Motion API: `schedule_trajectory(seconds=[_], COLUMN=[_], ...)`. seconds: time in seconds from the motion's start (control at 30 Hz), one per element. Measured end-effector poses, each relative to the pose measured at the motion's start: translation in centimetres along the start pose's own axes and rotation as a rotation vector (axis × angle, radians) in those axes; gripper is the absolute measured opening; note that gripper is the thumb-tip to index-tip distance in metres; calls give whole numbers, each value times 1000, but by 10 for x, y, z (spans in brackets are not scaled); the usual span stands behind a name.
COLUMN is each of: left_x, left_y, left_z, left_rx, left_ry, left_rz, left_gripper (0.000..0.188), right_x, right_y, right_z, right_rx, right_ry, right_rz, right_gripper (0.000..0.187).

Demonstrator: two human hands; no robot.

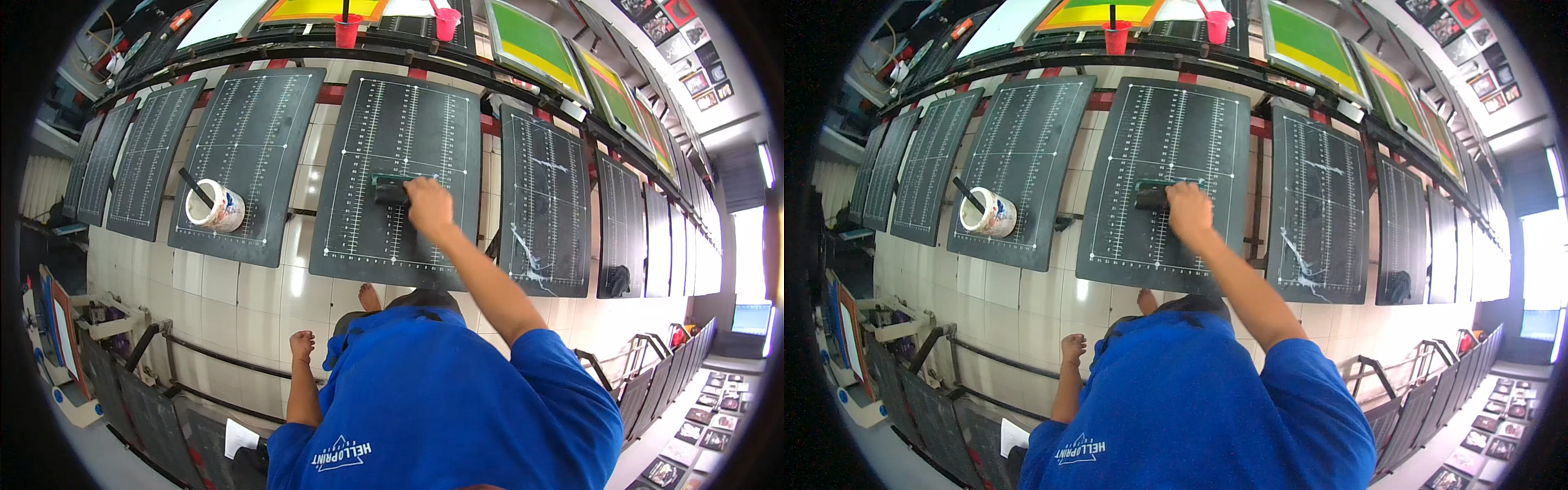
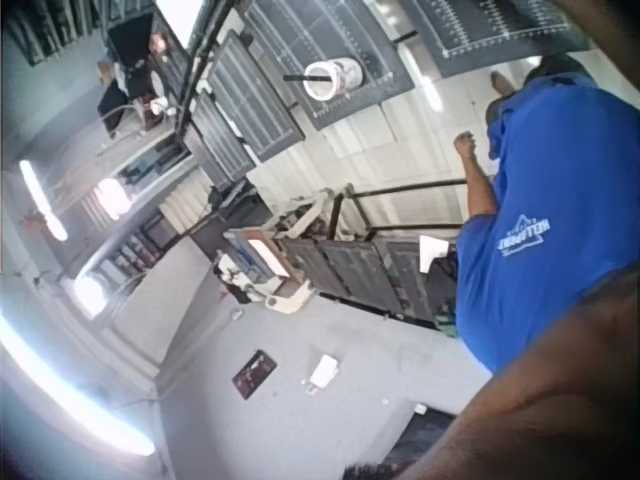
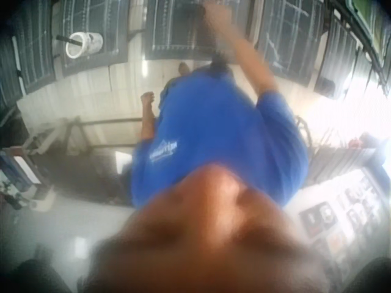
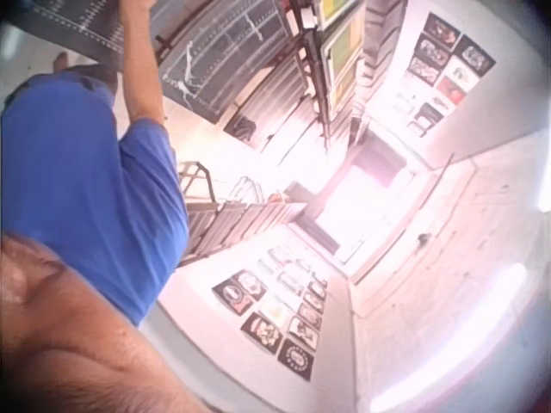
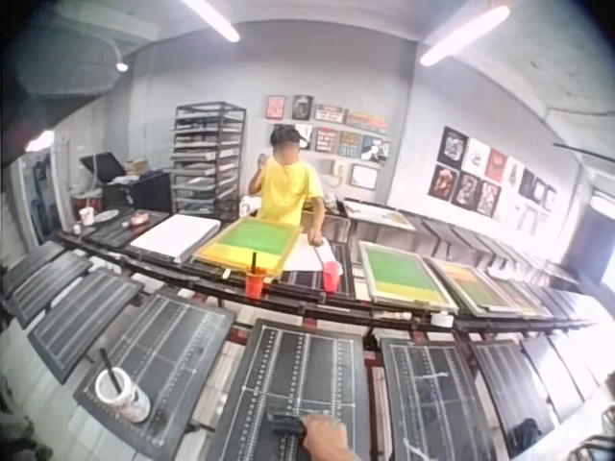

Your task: The person cleans a large black printing screen by scooping a white substance from a bucket with a squeegee and spreading it across the surface. They then use a cloth to wipe the screen and the floor, repeating the process of applying the substance and wiping it down.

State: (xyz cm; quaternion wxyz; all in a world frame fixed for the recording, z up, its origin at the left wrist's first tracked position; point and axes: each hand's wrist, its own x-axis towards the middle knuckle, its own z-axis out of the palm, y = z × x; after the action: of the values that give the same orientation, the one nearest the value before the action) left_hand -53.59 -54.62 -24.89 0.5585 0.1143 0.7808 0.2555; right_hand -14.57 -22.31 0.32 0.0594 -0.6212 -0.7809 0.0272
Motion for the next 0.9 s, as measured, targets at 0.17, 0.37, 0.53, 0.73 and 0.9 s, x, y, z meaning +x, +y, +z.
schedule_trajectory(seconds=[0.17, 0.37, 0.53, 0.73, 0.9], left_x=[51, 66, 42, -3, -64], left_y=[-6, 37, 68, 41, -25], left_z=[12, 69, 115, 141, 176], left_rx=[-48, 270, 110, 72, 58], left_ry=[16, 40, -17, 1, 12], left_rz=[-105, 190, 189, 54, -104], left_gripper=[33, 36, 43, 50, 39], right_x=[-53, -114, -101, -84, -56], right_y=[20, 92, 227, 387, 459], right_z=[-23, -23, -69, -92, -81], right_rx=[66, 107, 83, -38, -118], right_ry=[83, 173, 348, 324, 83], right_rz=[-16, -111, 117, 637, 890], right_gripper=[48, 57, 50, 34, 26])
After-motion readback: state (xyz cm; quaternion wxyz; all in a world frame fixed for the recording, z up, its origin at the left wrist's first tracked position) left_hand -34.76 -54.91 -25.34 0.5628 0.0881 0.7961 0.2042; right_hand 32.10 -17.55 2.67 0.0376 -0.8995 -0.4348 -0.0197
